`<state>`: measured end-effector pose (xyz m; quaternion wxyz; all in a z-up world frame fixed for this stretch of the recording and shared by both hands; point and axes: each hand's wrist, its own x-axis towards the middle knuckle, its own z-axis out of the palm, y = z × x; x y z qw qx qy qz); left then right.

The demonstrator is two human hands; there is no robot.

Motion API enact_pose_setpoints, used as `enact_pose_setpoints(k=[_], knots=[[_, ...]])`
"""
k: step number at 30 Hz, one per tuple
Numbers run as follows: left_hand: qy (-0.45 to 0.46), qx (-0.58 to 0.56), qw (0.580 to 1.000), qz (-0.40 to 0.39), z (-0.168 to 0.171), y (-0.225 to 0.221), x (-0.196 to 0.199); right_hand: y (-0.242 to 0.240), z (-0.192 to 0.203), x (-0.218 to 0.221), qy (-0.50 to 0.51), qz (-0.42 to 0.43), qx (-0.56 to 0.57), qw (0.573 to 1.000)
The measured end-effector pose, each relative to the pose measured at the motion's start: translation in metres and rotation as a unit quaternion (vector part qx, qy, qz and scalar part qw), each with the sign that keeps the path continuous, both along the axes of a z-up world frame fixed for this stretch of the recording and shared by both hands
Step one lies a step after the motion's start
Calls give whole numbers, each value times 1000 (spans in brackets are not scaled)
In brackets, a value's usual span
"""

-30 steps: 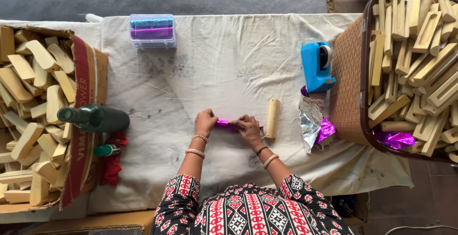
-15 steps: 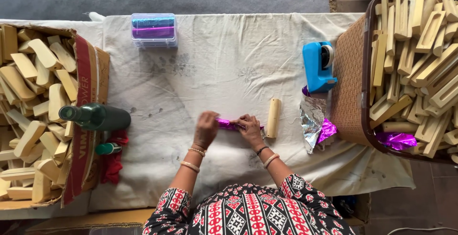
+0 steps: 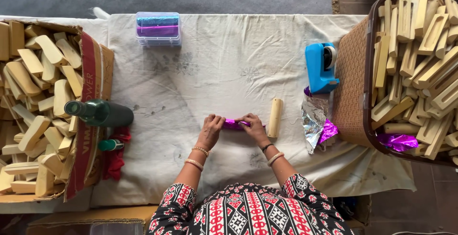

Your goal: Wrapping cylindrical wooden components in metallic foil.

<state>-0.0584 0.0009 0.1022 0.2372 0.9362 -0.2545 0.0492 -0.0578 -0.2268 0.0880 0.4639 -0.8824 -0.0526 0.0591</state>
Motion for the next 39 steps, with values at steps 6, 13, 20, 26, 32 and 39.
enact_pose_setpoints(k=[6, 13, 20, 26, 32, 39], knots=[[-24, 5, 999, 23, 1, 0, 1, -6, 12, 4, 44, 5, 53, 998], [-39, 19, 999, 23, -2, 1, 1, -44, 1, 5, 60, -124, 136, 981], [-27, -10, 999, 21, 5, 1, 2, -145, 73, 25, -204, -288, -59, 934], [-22, -17, 999, 19, 12, 1, 3, -217, 107, 55, -219, -343, -207, 890], [-15, -10, 1000, 21, 9, 1, 5, -292, 11, 98, -188, -361, -215, 888], [2, 2, 1000, 23, 5, 0, 4, -291, 39, 129, -38, -393, -220, 892]])
